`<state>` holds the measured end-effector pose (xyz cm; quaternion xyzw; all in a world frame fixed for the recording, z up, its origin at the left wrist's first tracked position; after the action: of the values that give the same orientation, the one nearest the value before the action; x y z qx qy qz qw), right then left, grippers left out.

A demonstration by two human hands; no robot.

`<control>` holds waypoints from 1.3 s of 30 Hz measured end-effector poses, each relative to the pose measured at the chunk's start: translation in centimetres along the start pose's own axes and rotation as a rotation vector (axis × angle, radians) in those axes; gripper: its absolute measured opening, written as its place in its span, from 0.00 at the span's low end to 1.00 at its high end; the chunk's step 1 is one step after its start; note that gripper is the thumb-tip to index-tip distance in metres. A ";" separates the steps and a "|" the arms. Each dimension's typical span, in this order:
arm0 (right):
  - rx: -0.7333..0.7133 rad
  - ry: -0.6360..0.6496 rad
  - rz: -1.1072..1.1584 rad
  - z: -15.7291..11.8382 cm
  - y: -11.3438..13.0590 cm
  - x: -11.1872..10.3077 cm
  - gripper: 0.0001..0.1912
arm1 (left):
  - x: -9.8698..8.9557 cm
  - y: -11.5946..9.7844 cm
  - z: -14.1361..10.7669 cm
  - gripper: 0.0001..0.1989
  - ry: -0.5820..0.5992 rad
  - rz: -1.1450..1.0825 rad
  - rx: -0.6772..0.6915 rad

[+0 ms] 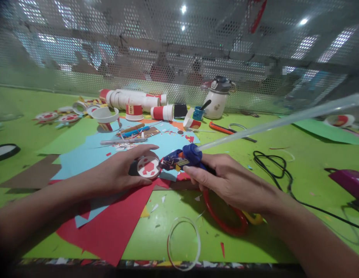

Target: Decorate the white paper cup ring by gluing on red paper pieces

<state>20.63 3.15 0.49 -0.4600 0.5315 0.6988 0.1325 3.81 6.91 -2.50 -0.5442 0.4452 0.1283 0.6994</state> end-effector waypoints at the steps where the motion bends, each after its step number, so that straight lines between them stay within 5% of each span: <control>1: 0.000 0.000 -0.002 0.0 0.1 0.0 0.25 | 0.0 0.0 0.0 0.37 0.002 -0.002 0.005; 39: 0.018 -0.022 -0.052 0.0 0.4 -0.2 0.25 | 0.0 -0.2 -0.1 0.36 0.000 0.050 0.034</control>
<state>20.49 3.12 0.91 -0.4647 0.5242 0.6954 0.1604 3.84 6.72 -2.40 -0.5210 0.4608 0.1382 0.7051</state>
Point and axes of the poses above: each hand's wrist, its own z-axis towards the middle knuckle, its own x-axis out of the palm, y = z × x, the point moved 10 cm from there along z, towards the middle knuckle, and after that the axes turned 7 degrees about -x, right-handed, at the moved point
